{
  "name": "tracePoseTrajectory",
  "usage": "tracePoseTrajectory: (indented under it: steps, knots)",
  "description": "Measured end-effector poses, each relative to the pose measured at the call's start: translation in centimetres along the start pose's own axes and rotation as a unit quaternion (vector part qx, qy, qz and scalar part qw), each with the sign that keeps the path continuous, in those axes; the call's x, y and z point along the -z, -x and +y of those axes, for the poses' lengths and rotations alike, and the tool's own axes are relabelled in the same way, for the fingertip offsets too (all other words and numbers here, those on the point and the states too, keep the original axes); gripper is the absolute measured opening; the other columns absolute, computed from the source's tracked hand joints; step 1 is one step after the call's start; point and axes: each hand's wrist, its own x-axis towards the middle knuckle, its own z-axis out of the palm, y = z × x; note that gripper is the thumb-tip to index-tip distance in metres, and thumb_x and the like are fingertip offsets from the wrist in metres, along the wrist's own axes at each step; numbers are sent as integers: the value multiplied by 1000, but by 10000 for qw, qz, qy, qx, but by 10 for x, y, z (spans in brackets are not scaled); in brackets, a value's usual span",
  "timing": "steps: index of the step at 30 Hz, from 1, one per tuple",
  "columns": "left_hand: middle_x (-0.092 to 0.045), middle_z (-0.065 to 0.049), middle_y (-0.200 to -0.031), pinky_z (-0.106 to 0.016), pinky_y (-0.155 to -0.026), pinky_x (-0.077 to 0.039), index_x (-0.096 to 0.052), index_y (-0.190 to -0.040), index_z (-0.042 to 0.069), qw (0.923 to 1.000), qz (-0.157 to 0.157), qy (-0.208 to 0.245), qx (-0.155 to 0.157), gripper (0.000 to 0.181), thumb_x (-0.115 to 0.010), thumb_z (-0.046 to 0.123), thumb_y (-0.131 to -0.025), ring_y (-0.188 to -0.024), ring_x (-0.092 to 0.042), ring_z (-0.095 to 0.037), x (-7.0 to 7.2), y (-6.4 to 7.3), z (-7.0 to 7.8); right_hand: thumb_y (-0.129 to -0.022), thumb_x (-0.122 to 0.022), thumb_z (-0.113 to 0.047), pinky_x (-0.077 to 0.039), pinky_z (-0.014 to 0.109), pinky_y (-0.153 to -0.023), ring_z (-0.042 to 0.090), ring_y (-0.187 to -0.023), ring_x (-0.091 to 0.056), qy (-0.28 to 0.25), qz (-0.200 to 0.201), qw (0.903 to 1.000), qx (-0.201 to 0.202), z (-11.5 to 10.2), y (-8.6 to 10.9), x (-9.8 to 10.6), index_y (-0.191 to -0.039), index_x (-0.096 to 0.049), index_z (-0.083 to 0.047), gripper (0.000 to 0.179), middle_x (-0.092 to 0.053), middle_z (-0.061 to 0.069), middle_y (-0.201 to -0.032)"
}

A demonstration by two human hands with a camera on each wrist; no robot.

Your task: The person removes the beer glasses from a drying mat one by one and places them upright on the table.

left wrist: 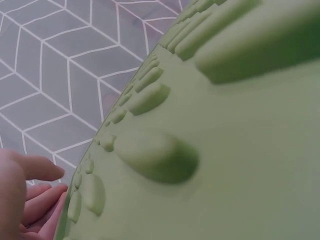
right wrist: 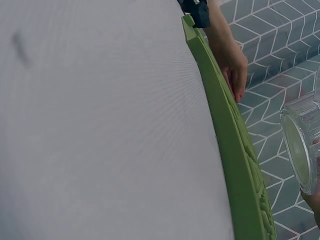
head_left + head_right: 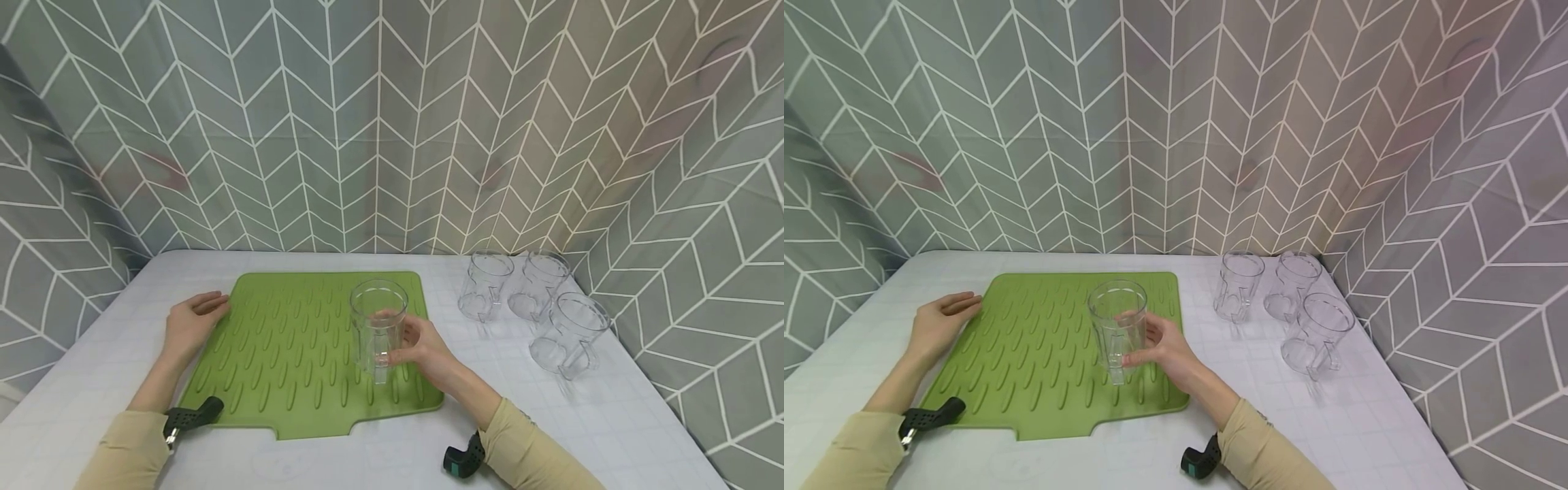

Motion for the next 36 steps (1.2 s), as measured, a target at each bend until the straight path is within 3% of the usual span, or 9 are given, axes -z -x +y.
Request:
tracePoseTrajectory:
  steps: [3,5,7,23,30,36]
  knots:
    - [-66,-21,-128,-13,-86,-52,-57,-137,-2,9997,173,-22,-142,51,-60,32,-100,-103,-66,-7,-2,1,-4,-75,-75,-5,-43,40,-109,20,-121,-59,-9,32,10000,0,0,0,1,-138,-53,0,67,-62,5,-136]
    - [-66,-21,-127,-2,-76,-46,-58,-136,-2,9993,270,-2,-263,49,-61,31,-100,-89,-57,13,-3,1,-7,-75,-76,-5,-44,40,-109,21,-121,-59,-6,44,10000,4,0,0,1,-138,-53,0,67,-62,6,-136]
    - [-66,-23,-127,1,-73,-44,-58,-135,-3,9988,330,70,-363,48,-61,30,-100,-82,-46,25,-5,1,-9,-75,-77,-5,-44,39,-110,21,-121,-60,1,75,10000,-13,0,0,2,-138,-53,0,67,-62,7,-136]
    - [-67,-23,-125,2,-72,-44,-58,-134,-4,9977,469,41,-491,46,-60,26,-100,-80,-43,27,-8,3,-10,-75,-75,0,-42,40,-113,23,-126,-57,144,280,9995,40,1,12,21,-138,-57,-9,66,-61,6,-139]
    - [-67,-24,-125,2,-72,-44,-59,-133,-5,9974,495,40,-513,45,-59,24,-100,-79,-43,28,-8,2,-9,-73,-72,3,-39,36,-114,18,-127,-56,-25,236,9992,317,4,21,35,-133,-61,-17,64,-63,-2,-134]
    - [-67,-23,-124,2,-72,-43,-59,-133,-5,9972,523,22,-525,44,-58,24,-100,-79,-43,28,-8,2,-9,-72,-71,4,-34,37,-115,15,-127,-55,-124,226,9982,550,10,30,50,-132,-63,-15,63,-65,-5,-131]
